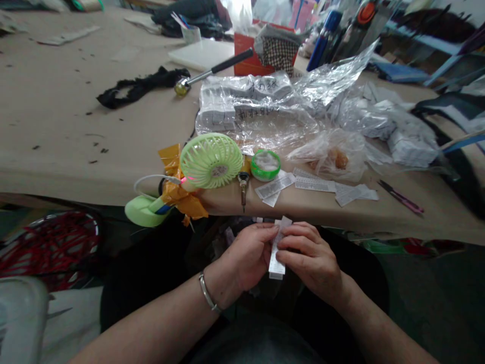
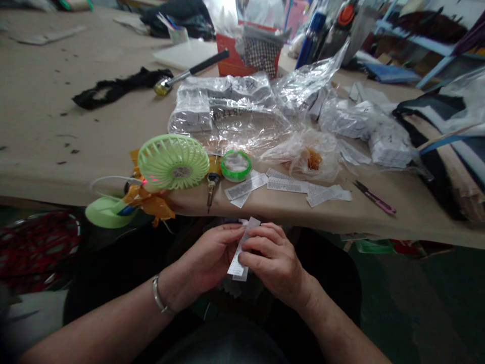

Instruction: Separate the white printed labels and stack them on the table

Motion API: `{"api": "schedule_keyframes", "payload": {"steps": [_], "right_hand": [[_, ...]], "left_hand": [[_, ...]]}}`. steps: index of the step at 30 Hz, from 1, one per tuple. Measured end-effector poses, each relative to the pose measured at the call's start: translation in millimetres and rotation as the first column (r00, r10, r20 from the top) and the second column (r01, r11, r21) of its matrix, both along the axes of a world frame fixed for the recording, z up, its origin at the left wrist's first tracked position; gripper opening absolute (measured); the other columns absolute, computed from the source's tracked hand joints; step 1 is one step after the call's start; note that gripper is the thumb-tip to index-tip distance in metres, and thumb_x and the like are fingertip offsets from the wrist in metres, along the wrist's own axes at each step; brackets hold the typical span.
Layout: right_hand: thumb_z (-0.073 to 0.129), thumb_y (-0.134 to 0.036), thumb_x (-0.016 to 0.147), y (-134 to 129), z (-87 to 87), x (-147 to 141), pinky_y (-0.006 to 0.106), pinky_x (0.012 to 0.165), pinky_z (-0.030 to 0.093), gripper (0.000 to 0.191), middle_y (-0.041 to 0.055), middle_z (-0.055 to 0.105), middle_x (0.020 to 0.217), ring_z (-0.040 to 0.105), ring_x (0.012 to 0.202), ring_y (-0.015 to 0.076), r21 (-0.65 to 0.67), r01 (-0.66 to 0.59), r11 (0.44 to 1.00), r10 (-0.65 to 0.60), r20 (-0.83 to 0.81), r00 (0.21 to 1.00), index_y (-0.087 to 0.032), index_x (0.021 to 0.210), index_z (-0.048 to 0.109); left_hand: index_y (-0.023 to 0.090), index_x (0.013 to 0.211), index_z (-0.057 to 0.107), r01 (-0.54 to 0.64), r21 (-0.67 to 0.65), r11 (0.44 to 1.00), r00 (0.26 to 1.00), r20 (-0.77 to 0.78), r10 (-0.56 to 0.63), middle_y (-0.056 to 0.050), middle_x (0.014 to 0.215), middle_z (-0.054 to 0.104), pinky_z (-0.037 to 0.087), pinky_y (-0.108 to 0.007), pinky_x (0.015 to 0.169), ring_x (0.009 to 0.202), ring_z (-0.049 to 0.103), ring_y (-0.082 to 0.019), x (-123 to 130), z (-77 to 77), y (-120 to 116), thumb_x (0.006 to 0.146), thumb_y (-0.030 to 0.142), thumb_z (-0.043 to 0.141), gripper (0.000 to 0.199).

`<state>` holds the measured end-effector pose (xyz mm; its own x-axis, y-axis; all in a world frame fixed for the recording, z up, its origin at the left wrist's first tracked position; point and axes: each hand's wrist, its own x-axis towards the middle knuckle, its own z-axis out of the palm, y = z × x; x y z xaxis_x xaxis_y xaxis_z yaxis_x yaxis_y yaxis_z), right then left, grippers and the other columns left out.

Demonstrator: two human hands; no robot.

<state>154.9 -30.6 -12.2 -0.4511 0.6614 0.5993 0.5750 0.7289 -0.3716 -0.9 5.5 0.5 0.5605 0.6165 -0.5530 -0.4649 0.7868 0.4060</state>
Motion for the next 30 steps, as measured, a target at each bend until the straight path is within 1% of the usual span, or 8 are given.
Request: {"api": "schedule_keyframes", "payload": {"steps": [5,10,14,17,19,21,25,30], "right_hand": [[0.06,-0.012,0.085,-1.5,-4.8,-4.6,0.038,0.094,0.05,0.016,-0.0002,0.073,0.087,0.065,0.098,0.0174,-0.006,-0.039,0.999,0.039,0.033,0.999,-0.024,0.084,0.07],[0.057,-0.01,0.085,-6.1,-1.2,-10.1,0.04,0.095,0.051,0.021,-0.001,0.073,0.089,0.065,0.099,0.0196,-0.038,-0.014,0.999,0.016,0.06,0.998,-0.027,0.083,0.07],[0.063,-0.015,0.084,-8.4,0.7,-1.7,0.037,0.094,0.053,0.017,0.0022,0.072,0.093,0.061,0.104,0.0205,-0.003,0.0,1.0,0.0,0.032,0.999,-0.023,0.098,0.067],[0.061,-0.019,0.086,-1.1,1.1,31.1,0.044,0.097,0.05,0.035,0.009,0.067,0.107,0.054,0.115,0.0248,0.046,0.231,0.972,-0.234,0.061,0.97,-0.019,0.121,0.057],[0.058,-0.024,0.088,5.7,-0.1,60.6,0.052,0.1,0.044,0.044,0.015,0.061,0.118,0.048,0.121,0.0298,0.115,0.506,0.855,-0.518,0.121,0.847,-0.016,0.131,0.049],[0.06,-0.036,0.087,11.2,-3.7,86.6,0.058,0.101,0.04,0.053,0.0196,0.056,0.125,0.045,0.123,0.035,0.176,0.636,0.752,-0.659,0.224,0.718,-0.011,0.133,0.047],[0.055,-0.029,0.09,13.6,-14.8,110.4,0.053,0.1,0.043,0.037,0.0147,0.061,0.121,0.05,0.117,0.0314,0.208,0.619,0.758,-0.649,0.331,0.684,-0.015,0.124,0.057],[0.06,-0.021,0.087,12.3,-19.4,115.1,0.048,0.096,0.047,0.024,0.0101,0.068,0.109,0.057,0.109,0.0263,0.202,0.573,0.794,-0.604,0.157,0.781,-0.019,0.111,0.065]], "left_hand": [[0.01,0.071,0.067,-0.024,-0.005,1.0,1.0,0.002,0.024,-0.002,0.065,0.062,0.041,-0.019,0.05,0.054,0.056,-0.009,-3.5,1.0,-2.6,0.073,0.016,0.067,0.006],[0.007,0.076,0.069,0.054,0.043,0.998,0.998,0.014,-0.054,-0.004,0.069,0.066,0.043,-0.018,0.051,0.057,0.059,-0.009,-4.0,2.7,-2.5,0.069,0.015,0.072,0.011],[0.008,0.076,0.068,0.035,0.011,0.999,0.997,-0.062,-0.034,-0.004,0.065,0.066,0.044,-0.016,0.047,0.052,0.058,-0.008,-3.2,1.7,-2.5,0.074,0.014,0.068,0.006],[0.01,0.086,0.066,0.074,-0.009,0.997,0.982,-0.172,-0.075,-0.008,0.073,0.07,0.053,-0.024,0.058,0.06,0.065,-0.013,-3.8,0.3,-1.7,0.081,0.014,0.061,0.008],[0.01,0.091,0.065,0.102,-0.019,0.995,0.967,-0.233,-0.103,-0.011,0.079,0.072,0.056,-0.029,0.065,0.067,0.068,-0.017,-4.3,-0.9,-1.4,0.084,0.015,0.058,0.011],[0.009,0.092,0.063,0.113,-0.024,0.993,0.96,-0.255,-0.116,-0.011,0.08,0.072,0.057,-0.029,0.066,0.069,0.069,-0.018,-4.4,-2.7,-2.1,0.086,0.016,0.057,0.011],[0.009,0.093,0.062,0.136,-0.03,0.99,0.957,-0.253,-0.139,-0.011,0.08,0.071,0.057,-0.028,0.065,0.069,0.069,-0.017,-3.9,-6.2,-4.3,0.086,0.018,0.059,0.013],[0.008,0.092,0.062,0.134,-0.019,0.991,0.95,-0.283,-0.134,-0.011,0.079,0.071,0.056,-0.028,0.064,0.067,0.068,-0.017,-3.2,-3.3,-3.7,0.085,0.017,0.058,0.012]]}}
